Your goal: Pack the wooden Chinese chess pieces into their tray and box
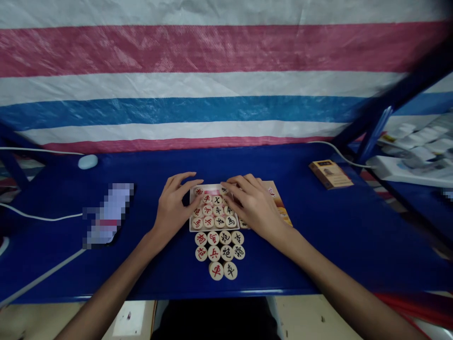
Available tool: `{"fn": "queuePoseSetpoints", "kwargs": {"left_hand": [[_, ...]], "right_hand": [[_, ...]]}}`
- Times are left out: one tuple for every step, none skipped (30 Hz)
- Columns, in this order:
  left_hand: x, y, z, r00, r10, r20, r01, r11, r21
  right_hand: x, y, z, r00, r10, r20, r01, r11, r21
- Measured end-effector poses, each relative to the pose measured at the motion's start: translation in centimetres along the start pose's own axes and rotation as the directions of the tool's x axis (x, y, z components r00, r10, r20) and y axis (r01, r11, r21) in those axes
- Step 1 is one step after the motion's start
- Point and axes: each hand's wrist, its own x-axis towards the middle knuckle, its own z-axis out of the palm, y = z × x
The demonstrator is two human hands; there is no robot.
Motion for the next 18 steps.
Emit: {"fn": "queuePoseSetpoints", "kwargs": {"left_hand": [[0.02,0.06,-0.03,1.000,-0.004,0.002,0.004,1.000,-0.009],[0.04,0.09,-0.04,1.000,-0.010,0.005,0.010,1.000,-0.019],[0.05,0.09,-0.04,1.000,-0.019,0.009,0.019,0.999,-0.028],[0.06,0.07,-0.03,1.000,-0.027,0.013,0.027,0.999,-0.035],[0.05,0.02,0.00,0.999,-0.035,0.016,0.035,0.999,-0.039],[0.03,-0.05,0.02,0.999,-0.045,0.016,0.046,0.998,-0.039],[0.01,-0.12,0.05,0.998,-0.057,0.014,0.058,0.998,-0.037],[-0.03,-0.20,0.06,0.998,-0.068,0.013,0.069,0.997,-0.032],[-0.07,-0.28,0.07,0.997,-0.072,0.016,0.073,0.997,-0.026],[-0.11,-0.35,0.08,0.997,-0.068,0.025,0.069,0.997,-0.020],[-0.16,-0.41,0.08,0.998,-0.054,0.039,0.055,0.998,-0.014],[-0.20,-0.46,0.08,0.998,-0.033,0.057,0.033,0.999,-0.010],[-0.22,-0.50,0.08,0.997,-0.010,0.077,0.010,1.000,-0.005],[-0.24,-0.51,0.08,0.996,0.010,0.092,-0.010,1.000,0.000],[-0.23,-0.51,0.07,0.995,0.023,0.102,-0.024,1.000,0.007],[-0.21,-0.50,0.04,0.994,0.028,0.105,-0.030,0.999,0.014],[-0.17,-0.46,0.00,0.994,0.031,0.103,-0.033,0.999,0.021],[-0.12,-0.42,-0.05,0.995,0.030,0.096,-0.033,0.999,0.028]], "right_hand": [[-0.06,-0.01,0.03,1.000,-0.001,-0.002,0.001,1.000,0.004],[-0.11,0.00,0.07,1.000,-0.003,-0.004,0.003,1.000,0.012],[-0.16,0.02,0.11,1.000,-0.005,-0.003,0.005,1.000,0.022],[-0.20,0.05,0.16,1.000,-0.006,-0.002,0.006,0.999,0.034],[-0.23,0.07,0.21,1.000,-0.007,0.000,0.007,0.999,0.046],[-0.26,0.10,0.26,1.000,-0.009,0.004,0.009,0.998,0.058],[-0.28,0.13,0.29,1.000,-0.012,0.010,0.011,0.998,0.067],[-0.29,0.15,0.30,1.000,-0.013,0.019,0.012,0.997,0.072],[-0.29,0.15,0.27,0.999,-0.016,0.029,0.014,0.997,0.072],[-0.29,0.14,0.22,0.999,-0.020,0.043,0.017,0.998,0.068],[-0.28,0.11,0.14,0.998,-0.024,0.059,0.021,0.998,0.061],[-0.27,0.06,0.04,0.997,-0.028,0.075,0.024,0.998,0.055],[-0.25,-0.01,-0.07,0.996,-0.031,0.087,0.027,0.998,0.050],[-0.24,-0.08,-0.17,0.995,-0.034,0.095,0.030,0.998,0.048],[-0.24,-0.16,-0.25,0.995,-0.036,0.097,0.032,0.998,0.049],[-0.24,-0.24,-0.32,0.995,-0.035,0.097,0.030,0.998,0.053],[-0.26,-0.31,-0.36,0.995,-0.029,0.093,0.024,0.998,0.056],[-0.28,-0.36,-0.38,0.996,-0.020,0.088,0.015,0.998,0.060]]}}
